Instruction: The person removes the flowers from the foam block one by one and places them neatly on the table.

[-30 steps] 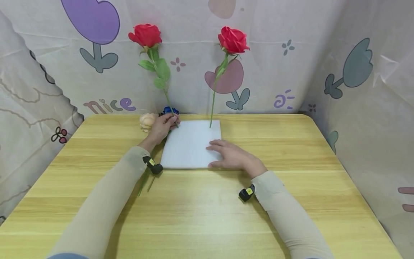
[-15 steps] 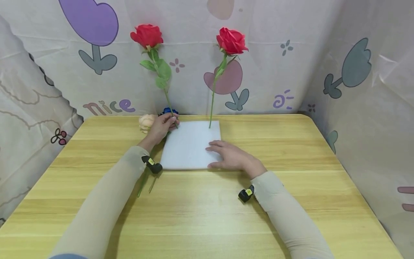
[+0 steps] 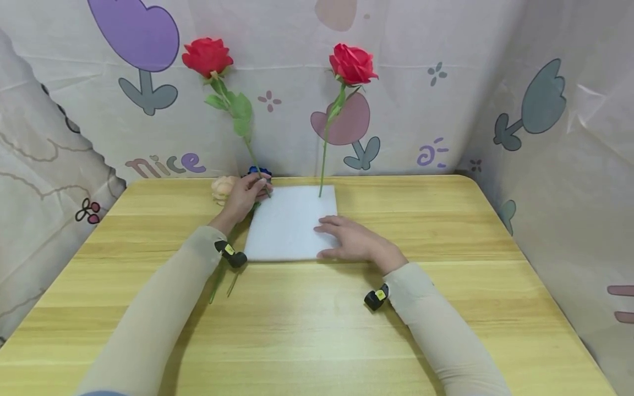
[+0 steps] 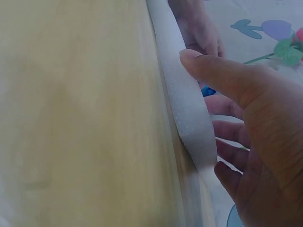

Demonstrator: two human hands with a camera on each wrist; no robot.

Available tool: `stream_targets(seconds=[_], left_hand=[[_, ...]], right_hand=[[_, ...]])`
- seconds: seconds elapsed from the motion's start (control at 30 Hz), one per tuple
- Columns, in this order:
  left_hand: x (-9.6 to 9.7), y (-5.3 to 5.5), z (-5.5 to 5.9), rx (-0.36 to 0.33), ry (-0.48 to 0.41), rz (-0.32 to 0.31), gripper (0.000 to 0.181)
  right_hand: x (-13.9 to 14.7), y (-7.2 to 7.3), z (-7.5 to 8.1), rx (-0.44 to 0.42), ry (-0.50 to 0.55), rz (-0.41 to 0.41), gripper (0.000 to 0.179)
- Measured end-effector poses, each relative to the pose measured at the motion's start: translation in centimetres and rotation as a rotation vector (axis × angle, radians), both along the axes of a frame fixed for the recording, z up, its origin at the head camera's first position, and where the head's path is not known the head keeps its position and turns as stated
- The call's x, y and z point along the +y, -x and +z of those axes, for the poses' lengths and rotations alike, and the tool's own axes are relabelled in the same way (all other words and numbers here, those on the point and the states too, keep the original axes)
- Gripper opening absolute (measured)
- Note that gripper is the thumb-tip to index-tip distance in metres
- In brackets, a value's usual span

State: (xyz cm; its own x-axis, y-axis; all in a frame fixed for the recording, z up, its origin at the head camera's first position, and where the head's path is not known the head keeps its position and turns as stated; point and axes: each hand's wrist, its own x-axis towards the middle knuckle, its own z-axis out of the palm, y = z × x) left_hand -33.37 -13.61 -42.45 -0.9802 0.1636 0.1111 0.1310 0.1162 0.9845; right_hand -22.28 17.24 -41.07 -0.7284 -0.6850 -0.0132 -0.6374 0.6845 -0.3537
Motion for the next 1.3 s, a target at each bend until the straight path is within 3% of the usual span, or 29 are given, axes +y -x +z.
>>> stream_targets(seconds=[0.23,0.43,0.77,1.0,1.3], left_hand=[[-0.2,-0.4,0.7,0.016,0.032,0.003,0.035],[-0.1,-0.4,1.0,0.035,0.001,0.004,0.035],[-0.2,-0.8,2.9,0.116,-0.053,0.014,0.027],[-0.6,-1.4,3.7,0.086,-0.015,0.018,0.028],[-2.1,-2.7,4.4,0.106,0.055,-0.003,0.040]], right_hand=[[-0.1,-0.1,0.0,0.001,-0.002,0.003,0.067],[-0.2,-0.1,0.0,0.001,0.009,0.008,0.067],[-0.2,-0.2,0.1,-0.008,0.003,-0.003,0.068],[-0.2,-0.2,0.0,-0.014,-0.003,-0.003,0.069],[-0.1,-0.1,0.2,-0.001,-0.006,0.007,0.071]])
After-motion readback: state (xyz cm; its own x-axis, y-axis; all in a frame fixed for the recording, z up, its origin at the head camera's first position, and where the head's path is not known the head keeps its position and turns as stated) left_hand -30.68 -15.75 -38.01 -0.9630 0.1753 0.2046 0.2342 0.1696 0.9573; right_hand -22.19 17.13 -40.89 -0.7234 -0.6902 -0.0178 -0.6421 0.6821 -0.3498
